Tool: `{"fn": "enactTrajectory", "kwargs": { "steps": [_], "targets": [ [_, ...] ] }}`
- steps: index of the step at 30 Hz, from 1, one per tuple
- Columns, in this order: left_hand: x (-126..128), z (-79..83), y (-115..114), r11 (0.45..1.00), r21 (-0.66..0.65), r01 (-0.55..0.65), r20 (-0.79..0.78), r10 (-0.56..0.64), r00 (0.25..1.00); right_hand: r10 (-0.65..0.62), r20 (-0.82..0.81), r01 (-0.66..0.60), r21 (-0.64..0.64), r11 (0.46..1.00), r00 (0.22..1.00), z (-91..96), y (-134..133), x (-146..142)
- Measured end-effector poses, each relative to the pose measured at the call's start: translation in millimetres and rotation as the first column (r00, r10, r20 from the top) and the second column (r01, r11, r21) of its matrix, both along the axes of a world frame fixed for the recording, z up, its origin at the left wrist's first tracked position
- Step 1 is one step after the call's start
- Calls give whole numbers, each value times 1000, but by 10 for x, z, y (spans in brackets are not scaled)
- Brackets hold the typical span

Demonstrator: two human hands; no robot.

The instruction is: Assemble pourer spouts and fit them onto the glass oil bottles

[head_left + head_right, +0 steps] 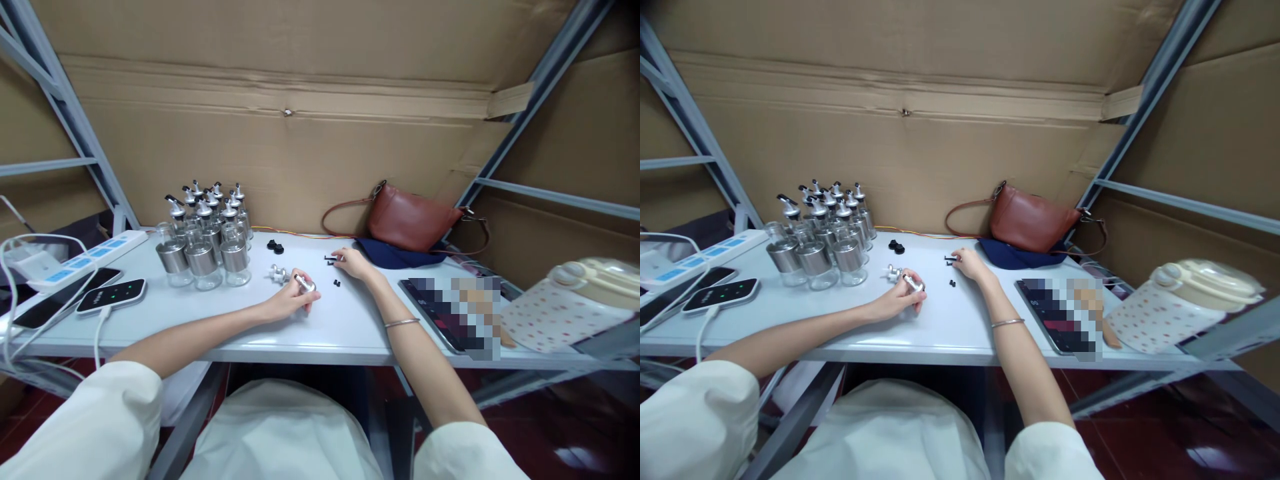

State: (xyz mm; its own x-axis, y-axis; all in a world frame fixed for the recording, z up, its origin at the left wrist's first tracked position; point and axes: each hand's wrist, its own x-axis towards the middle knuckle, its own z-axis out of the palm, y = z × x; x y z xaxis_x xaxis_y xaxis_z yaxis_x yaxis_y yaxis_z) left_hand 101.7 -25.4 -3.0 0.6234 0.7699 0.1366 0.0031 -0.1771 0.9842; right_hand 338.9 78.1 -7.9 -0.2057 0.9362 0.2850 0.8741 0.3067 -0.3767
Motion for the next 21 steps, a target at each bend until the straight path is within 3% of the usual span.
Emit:
{"fn": "enactTrajectory", "kwargs": {
  "steps": [11,21],
  "targets": [
    [-8,-6,23,998,21,-54,8,54,999,70,-1,-70,-12,997,998,62,-77,-44],
    [9,-37,113,994,52,-101,162,91,983,113,-249,-107,38,993,962,291,-296,-209]
  ]
}}
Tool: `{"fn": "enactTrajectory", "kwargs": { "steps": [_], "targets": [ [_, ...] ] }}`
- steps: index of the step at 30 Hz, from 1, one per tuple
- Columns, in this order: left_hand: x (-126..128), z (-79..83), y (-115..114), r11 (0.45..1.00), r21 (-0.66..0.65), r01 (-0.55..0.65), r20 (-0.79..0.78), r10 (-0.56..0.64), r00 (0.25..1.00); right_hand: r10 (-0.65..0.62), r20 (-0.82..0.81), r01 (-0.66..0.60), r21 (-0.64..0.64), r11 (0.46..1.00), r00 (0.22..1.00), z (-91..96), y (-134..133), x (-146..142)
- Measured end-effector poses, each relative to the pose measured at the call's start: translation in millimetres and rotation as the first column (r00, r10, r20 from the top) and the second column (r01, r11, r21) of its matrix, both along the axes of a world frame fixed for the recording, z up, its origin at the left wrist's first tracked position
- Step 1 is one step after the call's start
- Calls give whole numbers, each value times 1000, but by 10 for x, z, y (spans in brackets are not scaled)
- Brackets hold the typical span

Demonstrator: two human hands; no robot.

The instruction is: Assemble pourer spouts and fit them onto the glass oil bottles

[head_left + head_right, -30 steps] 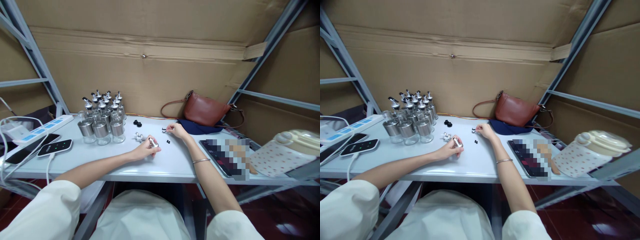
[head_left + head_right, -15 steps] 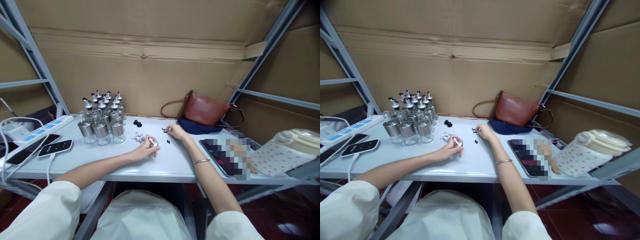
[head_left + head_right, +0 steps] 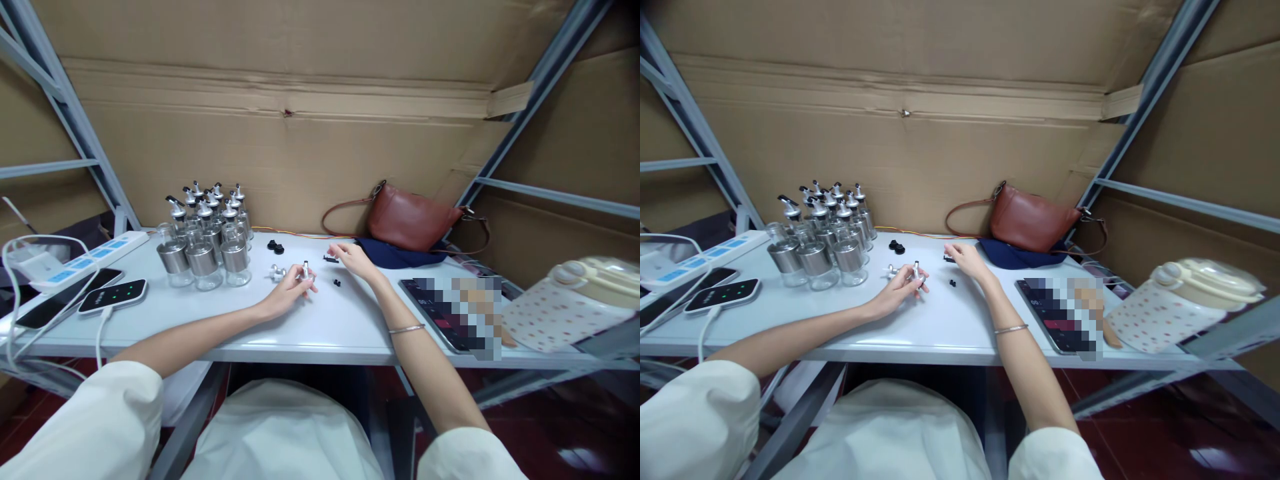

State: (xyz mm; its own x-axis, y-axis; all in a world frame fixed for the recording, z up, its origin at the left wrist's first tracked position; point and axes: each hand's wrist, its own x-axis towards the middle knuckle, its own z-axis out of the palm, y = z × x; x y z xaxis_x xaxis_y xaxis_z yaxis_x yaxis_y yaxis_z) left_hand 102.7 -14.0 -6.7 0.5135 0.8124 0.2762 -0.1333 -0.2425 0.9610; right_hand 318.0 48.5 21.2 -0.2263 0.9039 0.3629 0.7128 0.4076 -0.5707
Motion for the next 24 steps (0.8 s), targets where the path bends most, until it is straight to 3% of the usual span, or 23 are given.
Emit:
{"fn": "enactTrajectory", "kwargs": {
  "steps": [4,7,13,17,19,20,21,22,23,24],
  "targets": [
    [27,-26,44,986,-165,32,72,-20,997,138,-125,-140,-8,990,983,46,-218,-236],
    [34,-33,59,974,-226,23,76,-6,997,301,-281,-322,-32,946,911,45,-341,-371],
    [28,-21,30,984,-167,58,32,-54,998,428,-350,-493,-119,862,833,50,-427,-456],
    [30,-63,26,989,-126,75,-41,-81,996,428,-317,-486,-131,864,846,46,-437,-465],
    [12,-88,29,999,-52,-4,-112,-2,994,407,-284,-452,-115,885,868,38,-424,-461],
    [1,-89,27,995,31,-93,-136,96,986,386,-281,-427,-102,898,879,33,-410,-457],
    [-7,-78,19,967,160,-198,-139,221,965,358,-289,-397,-90,913,888,29,-392,-451],
    [-5,-53,3,901,327,-284,-117,337,934,326,-304,-365,-77,928,895,26,-370,-446],
    [15,-15,-22,800,515,-308,-84,404,911,294,-321,-331,-67,941,901,24,-346,-443],
    [59,34,-59,674,697,-247,-72,407,910,262,-336,-298,-58,953,905,24,-322,-444]
  ]
}}
